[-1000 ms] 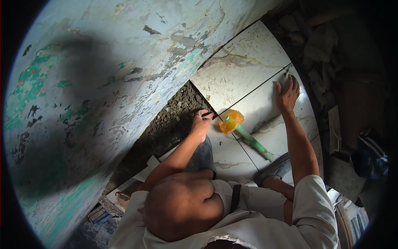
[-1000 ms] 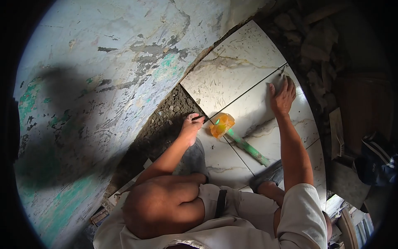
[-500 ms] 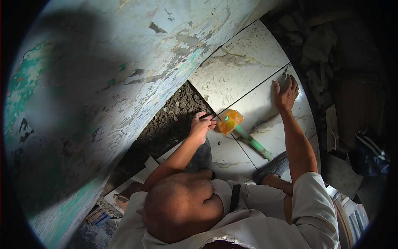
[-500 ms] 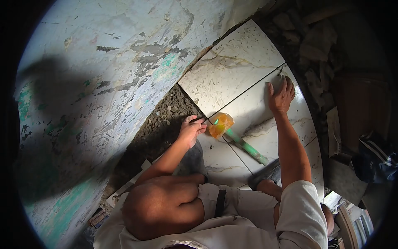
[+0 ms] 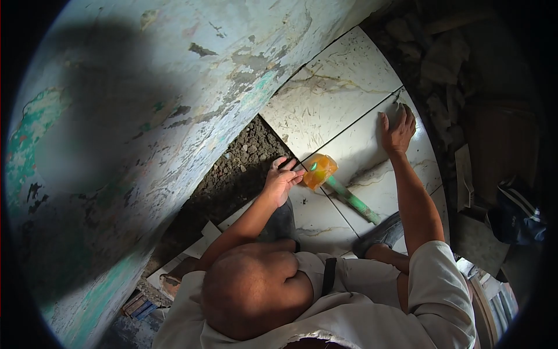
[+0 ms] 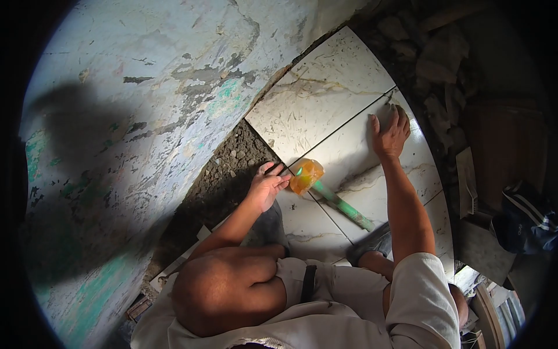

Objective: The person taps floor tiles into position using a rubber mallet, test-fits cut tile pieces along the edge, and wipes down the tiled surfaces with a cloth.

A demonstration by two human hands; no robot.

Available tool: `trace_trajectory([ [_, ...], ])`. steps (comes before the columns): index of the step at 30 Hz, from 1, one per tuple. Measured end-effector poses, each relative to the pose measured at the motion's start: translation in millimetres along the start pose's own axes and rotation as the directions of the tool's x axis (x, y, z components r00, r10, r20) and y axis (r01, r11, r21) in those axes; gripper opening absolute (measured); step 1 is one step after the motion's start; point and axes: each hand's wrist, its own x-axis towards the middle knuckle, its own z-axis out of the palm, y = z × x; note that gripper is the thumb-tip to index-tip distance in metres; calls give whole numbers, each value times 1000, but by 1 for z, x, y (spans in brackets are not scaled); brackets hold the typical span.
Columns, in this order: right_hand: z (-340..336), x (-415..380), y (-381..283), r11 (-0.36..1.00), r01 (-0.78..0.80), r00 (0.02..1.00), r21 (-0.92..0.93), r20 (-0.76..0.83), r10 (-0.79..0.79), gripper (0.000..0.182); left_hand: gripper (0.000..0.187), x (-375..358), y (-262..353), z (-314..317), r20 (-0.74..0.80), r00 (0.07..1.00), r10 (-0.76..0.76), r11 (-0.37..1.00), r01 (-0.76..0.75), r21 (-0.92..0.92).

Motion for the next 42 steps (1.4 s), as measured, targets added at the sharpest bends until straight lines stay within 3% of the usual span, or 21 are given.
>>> trace_trajectory([
  [15,-1,2,-3,1000,-5,1000,-4,-8,5,68,68,4,-15,-10,110,994,-2,987,19,-160],
  [37,2,1,-3,999,14,1000,-42,3,-14,66,65,15,-18,-12,133,991,11,978,17,-210],
  [40,1,1,-4,1000,10,1000,-20,0,-10,67,64,16,-14,-15,140,990,5,985,19,-171],
  [42,0,2,-3,1000,2,1000,-14,-6,-2,68,62,18,-8,-15,139,990,8,1000,-11,21],
])
